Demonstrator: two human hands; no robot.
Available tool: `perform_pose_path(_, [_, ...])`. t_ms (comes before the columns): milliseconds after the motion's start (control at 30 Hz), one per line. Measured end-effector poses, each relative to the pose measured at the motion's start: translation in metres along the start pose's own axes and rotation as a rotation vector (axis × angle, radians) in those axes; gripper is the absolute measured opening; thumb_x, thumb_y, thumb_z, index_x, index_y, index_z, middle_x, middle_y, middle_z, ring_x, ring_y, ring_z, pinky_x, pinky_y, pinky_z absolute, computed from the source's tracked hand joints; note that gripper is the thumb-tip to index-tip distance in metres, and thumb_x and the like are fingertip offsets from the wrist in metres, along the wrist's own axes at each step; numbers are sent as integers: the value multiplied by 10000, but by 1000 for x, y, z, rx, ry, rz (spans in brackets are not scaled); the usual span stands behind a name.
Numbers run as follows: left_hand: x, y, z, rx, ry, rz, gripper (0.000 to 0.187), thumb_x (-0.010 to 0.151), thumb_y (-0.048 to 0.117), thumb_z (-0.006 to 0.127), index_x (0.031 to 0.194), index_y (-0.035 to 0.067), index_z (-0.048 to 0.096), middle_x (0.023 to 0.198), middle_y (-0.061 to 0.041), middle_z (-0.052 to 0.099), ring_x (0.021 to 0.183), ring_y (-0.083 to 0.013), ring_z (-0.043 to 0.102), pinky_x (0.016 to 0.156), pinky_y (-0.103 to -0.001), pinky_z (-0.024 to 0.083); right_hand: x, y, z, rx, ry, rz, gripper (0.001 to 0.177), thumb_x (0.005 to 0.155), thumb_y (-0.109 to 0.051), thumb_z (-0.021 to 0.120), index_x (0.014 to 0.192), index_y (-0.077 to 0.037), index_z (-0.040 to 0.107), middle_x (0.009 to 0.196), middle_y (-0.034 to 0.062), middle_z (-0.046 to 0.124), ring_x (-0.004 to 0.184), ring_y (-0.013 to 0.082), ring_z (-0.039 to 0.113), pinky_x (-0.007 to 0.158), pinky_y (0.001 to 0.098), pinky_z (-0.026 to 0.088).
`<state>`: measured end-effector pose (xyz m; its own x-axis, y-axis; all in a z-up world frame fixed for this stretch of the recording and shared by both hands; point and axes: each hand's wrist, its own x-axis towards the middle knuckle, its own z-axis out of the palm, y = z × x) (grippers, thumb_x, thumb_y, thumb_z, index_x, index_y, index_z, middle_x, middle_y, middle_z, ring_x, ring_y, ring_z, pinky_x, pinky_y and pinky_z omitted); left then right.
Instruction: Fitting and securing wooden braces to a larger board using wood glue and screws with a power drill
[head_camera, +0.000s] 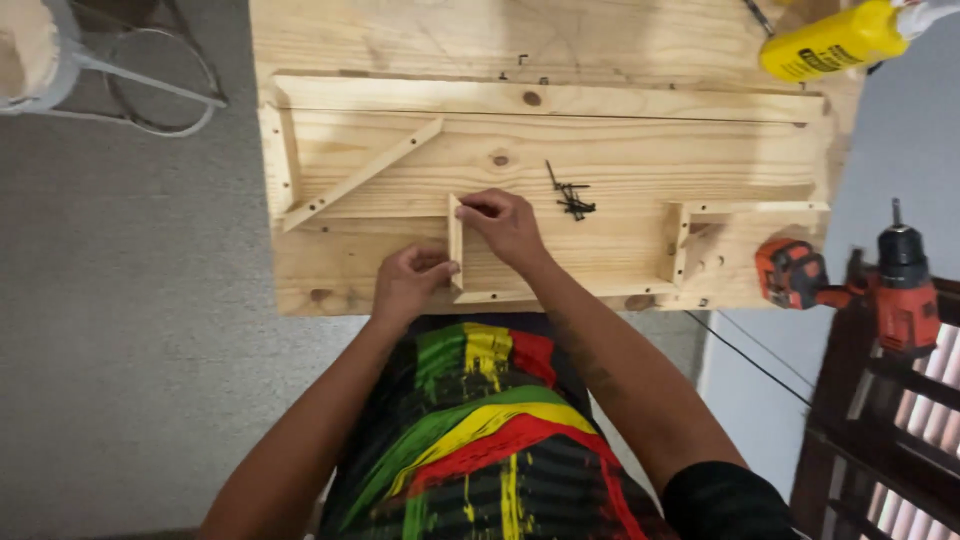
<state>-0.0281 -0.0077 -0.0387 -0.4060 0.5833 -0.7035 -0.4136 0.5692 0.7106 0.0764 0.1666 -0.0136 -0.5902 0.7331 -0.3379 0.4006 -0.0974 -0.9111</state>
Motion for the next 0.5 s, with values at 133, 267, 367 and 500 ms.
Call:
perform_pose_path(133, [-5,17,2,102,-15,-24,538,737,288,931,1197,77,750,1029,-148,770,845,-201,753,655,-294,603,-8,-15,-3,-59,-34,67,249,831,-281,877,1031,-144,822,975,71,769,942,169,714,863,332,571])
perform_pose_path(267, [-10,32,-1,240,0,-28,498,709,324,925,1145,138,773,1022,-100,784,919,-204,765,736,-329,609,-9,-18,0,-67,-13,106,267,827,-282,872,1048,-144,818,986,57,769,943,152,715,873,321,571])
perform_pose_path(367, [-9,32,1,180,6,8,499,718,295,917,1144,83,767,1002,-138,782,880,-214,751,692,-323,607,-10,-19,-2,-40,-34,103,274,854,-276,850,1079,-126,810,1008,65,759,965,143,695,902,334,564])
perform_pose_path(500, [-13,37,-1,185,8,36,519,705,288,916,1143,55,763,1002,-158,780,899,-249,758,729,-359,609,-11,-19,-4,-85,-63,51,268,871,-263,842,1090,-115,803,1034,101,755,1007,203,705,916,371,560])
